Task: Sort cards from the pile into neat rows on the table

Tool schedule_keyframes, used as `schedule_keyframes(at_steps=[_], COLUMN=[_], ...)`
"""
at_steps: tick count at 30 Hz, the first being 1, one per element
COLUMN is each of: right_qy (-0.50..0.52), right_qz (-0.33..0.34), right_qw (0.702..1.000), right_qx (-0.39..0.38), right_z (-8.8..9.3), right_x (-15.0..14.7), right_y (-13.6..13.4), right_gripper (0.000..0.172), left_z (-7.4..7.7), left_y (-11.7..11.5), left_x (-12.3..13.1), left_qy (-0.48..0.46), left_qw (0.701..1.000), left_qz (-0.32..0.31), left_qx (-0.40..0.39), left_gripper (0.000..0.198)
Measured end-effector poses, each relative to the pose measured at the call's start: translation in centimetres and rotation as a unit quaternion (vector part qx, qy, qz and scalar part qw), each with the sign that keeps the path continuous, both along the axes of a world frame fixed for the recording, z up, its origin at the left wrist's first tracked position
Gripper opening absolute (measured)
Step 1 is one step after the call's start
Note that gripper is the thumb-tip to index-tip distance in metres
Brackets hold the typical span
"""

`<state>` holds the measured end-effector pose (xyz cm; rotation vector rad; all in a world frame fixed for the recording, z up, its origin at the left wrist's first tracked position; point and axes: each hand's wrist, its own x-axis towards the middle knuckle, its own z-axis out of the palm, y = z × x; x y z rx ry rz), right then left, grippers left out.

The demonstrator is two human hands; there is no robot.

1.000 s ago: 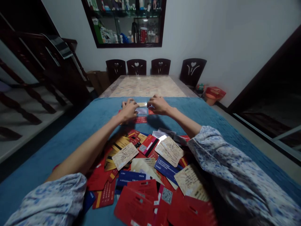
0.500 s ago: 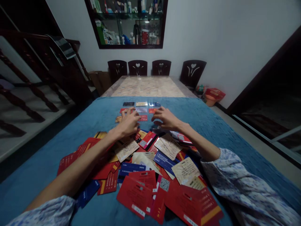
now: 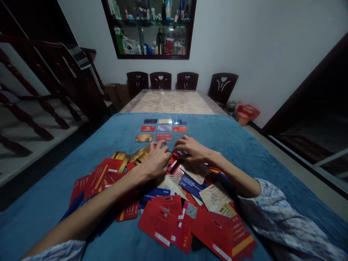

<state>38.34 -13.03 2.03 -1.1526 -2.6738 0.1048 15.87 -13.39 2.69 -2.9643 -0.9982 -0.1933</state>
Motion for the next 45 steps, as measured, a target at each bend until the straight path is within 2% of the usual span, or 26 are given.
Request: schedule_keyframes(at_steps=[13, 18, 26, 33, 37, 41, 45], right_qy=[-0.024, -0.027, -0.015, 0.001, 0.016, 0.044, 0.07], right_qz=[0.016, 0.028, 0.035, 0.039, 0.054, 0.069, 0.058], right_qw=[0.999, 0.998, 0.997, 0.997, 0.997, 0.996, 0.996], right_qx=[-0.044, -0.052, -0.071, -0.072, -0.062, -0.042, -0.003], right_z=[-0.1, -0.1, 0.3, 0.0, 0.3, 0.3, -0.1], right_x=[-0.3, 0.1, 0.6, 1.0, 1.2, 1.2, 0.9], right_y=[-0.3, -0.3, -0.2, 0.2, 0.4, 0.7, 0.9], right_gripper=[0.025, 0.028, 0.031, 0.033, 0.027, 0.024, 0.025], left_z=[-0.1, -0.1, -0.9, -1.4, -1.4, -0.9, -0.2], left_y=[-1.4, -1.6, -1.6, -1.6, -1.1, -0.6, -0.2], left_x=[0.5, 0.8, 1.1, 1.3, 1.2, 1.1, 0.9], left_qy=[-0.013, -0.003, -0.035, -0.058, -0.083, -0.099, -0.092], left_qw=[1.0, 1.0, 0.998, 0.997, 0.995, 0.994, 0.995], left_qz=[-0.024, -0.001, 0.055, 0.057, 0.048, 0.043, 0.043], left_qx=[0.002, -0.011, -0.021, 0.005, -0.008, -0.023, -0.023], left_gripper=[0.039, 0.038, 0.034, 0.03, 0.029, 0.033, 0.04])
